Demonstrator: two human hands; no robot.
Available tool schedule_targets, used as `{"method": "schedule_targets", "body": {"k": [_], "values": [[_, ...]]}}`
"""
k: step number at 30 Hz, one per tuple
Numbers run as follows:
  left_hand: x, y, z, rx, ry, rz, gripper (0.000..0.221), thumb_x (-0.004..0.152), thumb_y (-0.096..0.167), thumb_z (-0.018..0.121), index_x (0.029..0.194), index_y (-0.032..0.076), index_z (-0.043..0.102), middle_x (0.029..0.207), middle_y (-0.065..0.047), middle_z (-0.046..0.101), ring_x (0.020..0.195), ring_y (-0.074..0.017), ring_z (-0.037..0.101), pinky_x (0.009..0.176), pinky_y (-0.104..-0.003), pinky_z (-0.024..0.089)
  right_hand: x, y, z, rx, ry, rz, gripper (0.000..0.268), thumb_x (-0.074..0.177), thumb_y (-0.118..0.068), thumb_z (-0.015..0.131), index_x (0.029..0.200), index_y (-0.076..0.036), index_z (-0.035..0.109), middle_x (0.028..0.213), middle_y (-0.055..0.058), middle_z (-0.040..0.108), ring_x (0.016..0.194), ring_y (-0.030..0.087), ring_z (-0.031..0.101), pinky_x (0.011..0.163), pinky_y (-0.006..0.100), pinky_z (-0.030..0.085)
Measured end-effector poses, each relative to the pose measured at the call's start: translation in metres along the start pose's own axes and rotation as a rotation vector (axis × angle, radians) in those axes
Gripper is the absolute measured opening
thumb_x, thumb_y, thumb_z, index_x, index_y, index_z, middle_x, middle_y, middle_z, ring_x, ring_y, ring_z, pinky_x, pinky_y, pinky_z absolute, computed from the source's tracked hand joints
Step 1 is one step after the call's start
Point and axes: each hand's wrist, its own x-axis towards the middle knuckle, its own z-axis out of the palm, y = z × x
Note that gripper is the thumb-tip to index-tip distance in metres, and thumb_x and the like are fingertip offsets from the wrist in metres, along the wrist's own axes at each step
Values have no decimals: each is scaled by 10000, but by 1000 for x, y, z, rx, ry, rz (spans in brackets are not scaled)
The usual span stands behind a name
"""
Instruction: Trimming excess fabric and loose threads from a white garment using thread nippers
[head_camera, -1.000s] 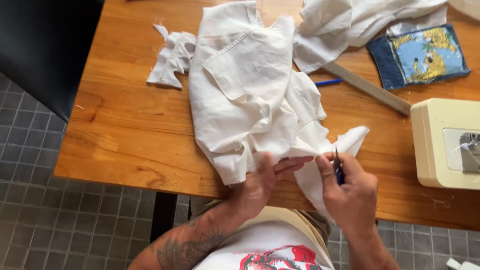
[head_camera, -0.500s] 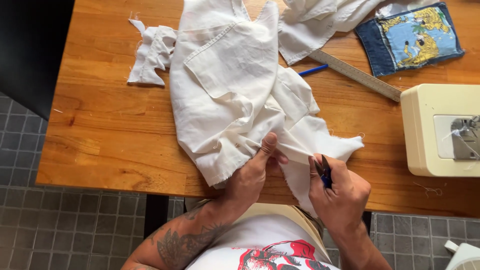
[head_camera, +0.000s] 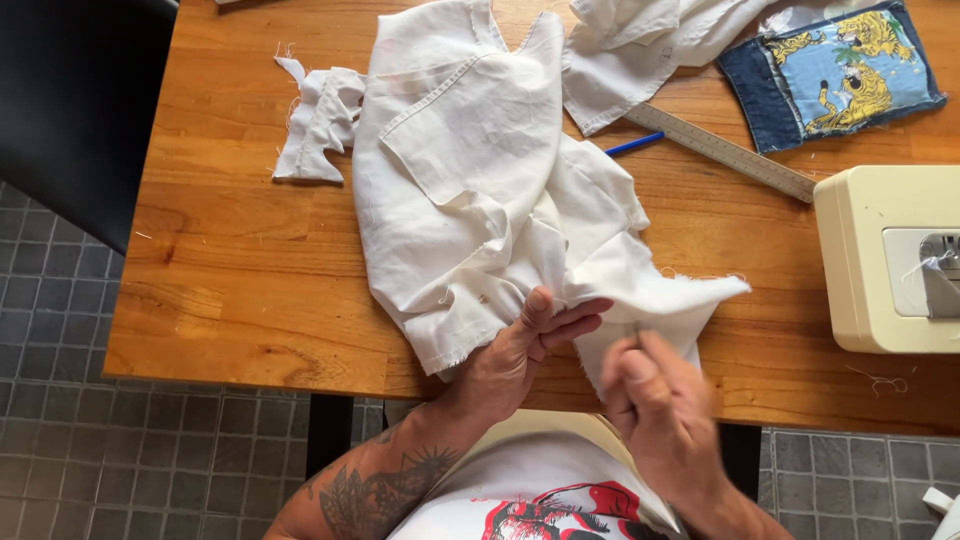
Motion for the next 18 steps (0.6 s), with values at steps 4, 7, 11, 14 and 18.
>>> {"method": "schedule_targets", "body": {"k": [4,7,11,14,18], "values": [[1,-8,-7,-99,-53,0,750,1190,637,519,1535,9,742,1526,-158,783,1481,-237,716,1377,-409,473,13,-19,27,-142,-125,136,468,1147,-449,470,871,-78,546,471,52,403,414,155,350,427,322,287],[-5,4,-1,-135,-39,-3,784,1181,647,512,1556,-11,717,1511,-173,785,1488,-235,707,1391,-406,472,19,-12,33,-173,-146,144,527,1168,-474,464,866,-62,595,443,58,388,391,160,327,415,326,277],[-4,11,4,-62,6,107,712,1193,605,549,1482,-5,776,1503,-161,792,1481,-244,715,1385,-408,489,26,-3,36,-160,-115,201,606,1165,-534,447,813,-51,542,460,66,358,388,180,307,400,344,223],[-3,11,8,-109,37,96,680,1185,595,570,1480,17,773,1501,-134,795,1464,-226,721,1366,-393,507,30,11,36,-71,-29,249,606,1186,-510,501,812,-39,579,608,61,435,513,172,409,460,301,318],[-5,15,10,-86,31,74,731,1191,603,525,1501,-15,762,1532,-179,774,1503,-249,697,1409,-397,463,28,28,30,134,73,264,560,1234,-412,597,868,5,674,824,61,597,782,115,600,611,210,512]]}}
